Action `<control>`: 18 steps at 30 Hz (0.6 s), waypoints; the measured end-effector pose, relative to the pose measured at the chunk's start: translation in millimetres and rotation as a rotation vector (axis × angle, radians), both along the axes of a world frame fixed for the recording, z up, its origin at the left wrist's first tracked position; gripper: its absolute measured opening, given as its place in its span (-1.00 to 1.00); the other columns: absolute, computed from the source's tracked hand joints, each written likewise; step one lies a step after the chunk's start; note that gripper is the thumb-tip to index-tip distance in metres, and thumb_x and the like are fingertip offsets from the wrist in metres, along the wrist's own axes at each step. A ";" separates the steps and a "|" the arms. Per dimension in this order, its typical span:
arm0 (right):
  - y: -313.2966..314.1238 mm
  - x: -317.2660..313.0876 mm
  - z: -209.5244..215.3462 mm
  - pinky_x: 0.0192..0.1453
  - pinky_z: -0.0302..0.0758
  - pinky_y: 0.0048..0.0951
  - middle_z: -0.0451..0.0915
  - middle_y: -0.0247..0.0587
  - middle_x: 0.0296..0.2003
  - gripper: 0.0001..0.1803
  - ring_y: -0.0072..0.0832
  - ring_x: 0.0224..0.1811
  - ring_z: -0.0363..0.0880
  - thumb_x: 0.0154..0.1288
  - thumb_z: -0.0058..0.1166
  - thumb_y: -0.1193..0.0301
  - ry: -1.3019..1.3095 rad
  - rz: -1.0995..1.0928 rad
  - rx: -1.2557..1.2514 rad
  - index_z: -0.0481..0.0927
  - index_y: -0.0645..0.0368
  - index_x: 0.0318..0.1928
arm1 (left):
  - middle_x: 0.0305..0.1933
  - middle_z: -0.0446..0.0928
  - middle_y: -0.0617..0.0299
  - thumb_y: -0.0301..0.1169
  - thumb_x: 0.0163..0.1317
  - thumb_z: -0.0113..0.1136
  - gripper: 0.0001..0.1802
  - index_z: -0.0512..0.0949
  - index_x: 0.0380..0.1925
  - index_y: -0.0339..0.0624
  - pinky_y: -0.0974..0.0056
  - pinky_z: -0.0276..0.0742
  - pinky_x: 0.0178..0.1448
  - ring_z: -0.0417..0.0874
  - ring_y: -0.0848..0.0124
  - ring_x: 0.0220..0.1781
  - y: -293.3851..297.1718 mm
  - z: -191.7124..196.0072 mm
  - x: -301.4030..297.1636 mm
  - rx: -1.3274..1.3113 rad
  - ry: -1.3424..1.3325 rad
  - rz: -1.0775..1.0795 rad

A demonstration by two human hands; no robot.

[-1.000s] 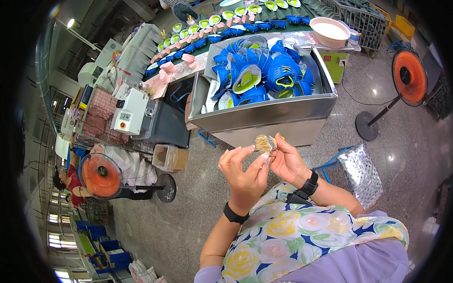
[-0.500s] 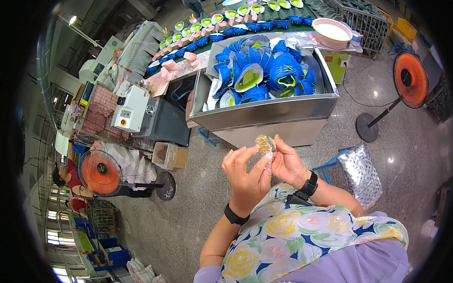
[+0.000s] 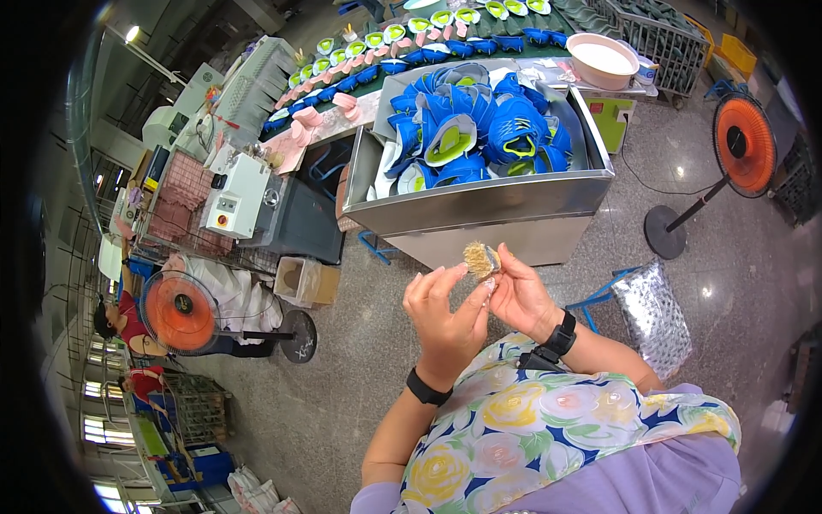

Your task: Applying glue to shoe components with a brush at an assembly station.

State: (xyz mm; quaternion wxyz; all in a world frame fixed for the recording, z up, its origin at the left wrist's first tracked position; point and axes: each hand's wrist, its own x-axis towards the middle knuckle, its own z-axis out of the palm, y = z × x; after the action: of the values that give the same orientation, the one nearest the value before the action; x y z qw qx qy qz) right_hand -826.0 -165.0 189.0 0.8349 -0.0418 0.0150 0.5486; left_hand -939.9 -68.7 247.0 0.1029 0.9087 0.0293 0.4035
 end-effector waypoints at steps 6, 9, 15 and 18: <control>1.8 1.2 1.5 0.03 0.61 -0.38 0.67 -0.28 -0.10 -0.59 -0.53 -0.14 0.65 0.61 -0.17 0.10 0.017 -0.051 -0.196 0.53 0.17 0.06 | 0.11 0.51 0.19 -0.48 -0.04 0.42 -0.68 0.71 -0.21 0.05 -0.14 0.26 0.32 0.43 0.11 0.20 -4.1 5.0 -0.6 -0.165 -0.066 0.032; 3.5 -1.9 5.9 0.00 0.61 -0.43 0.67 -0.31 -0.15 -0.62 -0.56 -0.18 0.65 0.61 -0.16 0.13 0.013 -0.084 -0.245 0.54 0.17 0.03 | 0.10 0.51 0.22 -0.50 -0.07 0.43 -0.65 0.71 -0.21 0.06 -0.15 0.26 0.32 0.43 0.12 0.20 2.1 3.3 2.9 -0.119 -0.058 0.046; 3.6 -1.1 2.2 0.01 0.62 -0.48 0.66 -0.32 -0.14 -0.67 -0.59 -0.16 0.65 0.61 -0.15 0.18 0.011 -0.100 -0.218 0.54 0.17 0.02 | 0.07 0.51 0.26 -0.50 -0.04 0.42 -0.64 0.71 -0.20 0.15 -0.14 0.27 0.31 0.43 0.15 0.19 3.9 -3.4 0.3 -0.039 -0.038 0.058; 5.7 -4.4 9.5 0.04 0.63 -0.45 0.65 -0.29 -0.12 -0.67 -0.58 -0.13 0.64 0.61 -0.15 0.18 0.041 -0.095 -0.279 0.52 0.17 0.03 | 0.05 0.52 0.30 -0.47 0.03 0.40 -0.69 0.70 -0.20 0.17 -0.15 0.27 0.30 0.43 0.18 0.17 5.7 -7.3 -0.8 0.025 -0.036 0.061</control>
State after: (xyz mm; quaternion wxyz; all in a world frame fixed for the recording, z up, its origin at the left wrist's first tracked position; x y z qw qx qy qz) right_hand -830.5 -159.3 198.5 0.8456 -0.1455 0.1102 0.5017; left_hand -940.7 -63.0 239.7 0.0795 0.9012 0.0501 0.4230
